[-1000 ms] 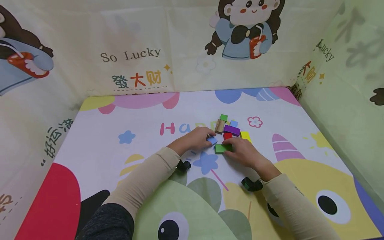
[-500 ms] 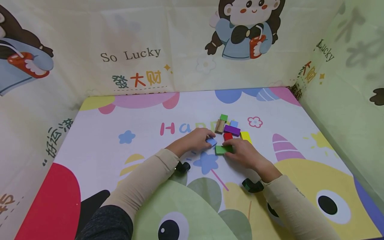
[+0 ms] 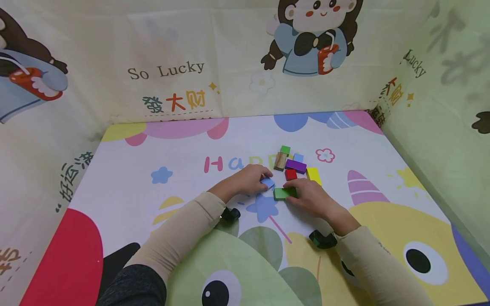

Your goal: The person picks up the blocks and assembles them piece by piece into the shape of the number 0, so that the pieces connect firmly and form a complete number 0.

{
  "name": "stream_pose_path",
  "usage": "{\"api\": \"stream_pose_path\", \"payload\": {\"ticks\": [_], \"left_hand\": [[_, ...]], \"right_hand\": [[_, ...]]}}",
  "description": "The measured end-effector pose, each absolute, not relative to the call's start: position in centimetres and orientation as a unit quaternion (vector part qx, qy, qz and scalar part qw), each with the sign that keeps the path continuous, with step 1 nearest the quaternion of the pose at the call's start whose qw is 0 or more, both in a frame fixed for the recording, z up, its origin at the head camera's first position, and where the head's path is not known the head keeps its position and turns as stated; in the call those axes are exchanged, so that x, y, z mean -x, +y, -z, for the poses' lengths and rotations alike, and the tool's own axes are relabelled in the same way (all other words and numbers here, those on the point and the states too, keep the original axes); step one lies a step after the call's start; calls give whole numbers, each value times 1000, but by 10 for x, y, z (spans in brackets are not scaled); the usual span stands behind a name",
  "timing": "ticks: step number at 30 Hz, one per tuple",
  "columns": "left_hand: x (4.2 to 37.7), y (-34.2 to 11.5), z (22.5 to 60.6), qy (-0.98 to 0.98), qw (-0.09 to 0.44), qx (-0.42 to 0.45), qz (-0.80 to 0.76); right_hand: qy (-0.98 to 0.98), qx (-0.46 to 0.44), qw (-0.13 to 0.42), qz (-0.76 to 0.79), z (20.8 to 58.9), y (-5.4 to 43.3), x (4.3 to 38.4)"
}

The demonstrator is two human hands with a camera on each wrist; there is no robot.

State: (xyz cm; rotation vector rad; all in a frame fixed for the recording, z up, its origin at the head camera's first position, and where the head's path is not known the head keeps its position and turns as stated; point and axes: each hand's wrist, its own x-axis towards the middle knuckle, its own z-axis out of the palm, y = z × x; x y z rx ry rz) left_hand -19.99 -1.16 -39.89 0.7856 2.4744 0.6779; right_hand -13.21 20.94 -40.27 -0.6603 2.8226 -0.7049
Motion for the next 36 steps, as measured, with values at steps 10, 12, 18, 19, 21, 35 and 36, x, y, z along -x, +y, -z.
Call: {"api": "stream_pose_path", "payload": {"ticks": [10, 12, 18, 19, 21, 35, 36], "left_hand": [[195, -13, 397, 896, 239, -277, -252], [194, -14, 397, 895, 240, -276, -253], [191, -14, 396, 896, 243, -275, -251], [191, -14, 396, 896, 243, -276, -250], [190, -14, 396, 897, 241, -277, -248], [186, -14, 399, 894, 238, -286, -248], [186, -14, 399, 894, 238, -287, -249]], "right_hand": [[940, 225, 84, 241, 404, 210, 129], [940, 226, 86, 241, 405, 210, 128], [940, 225, 88, 242, 404, 210, 126], [940, 225, 88, 242, 404, 210, 125], [939, 227, 87, 243, 403, 210, 125], [938, 234, 82, 244, 404, 210, 120], [938, 233, 82, 244, 404, 210, 119]]}}
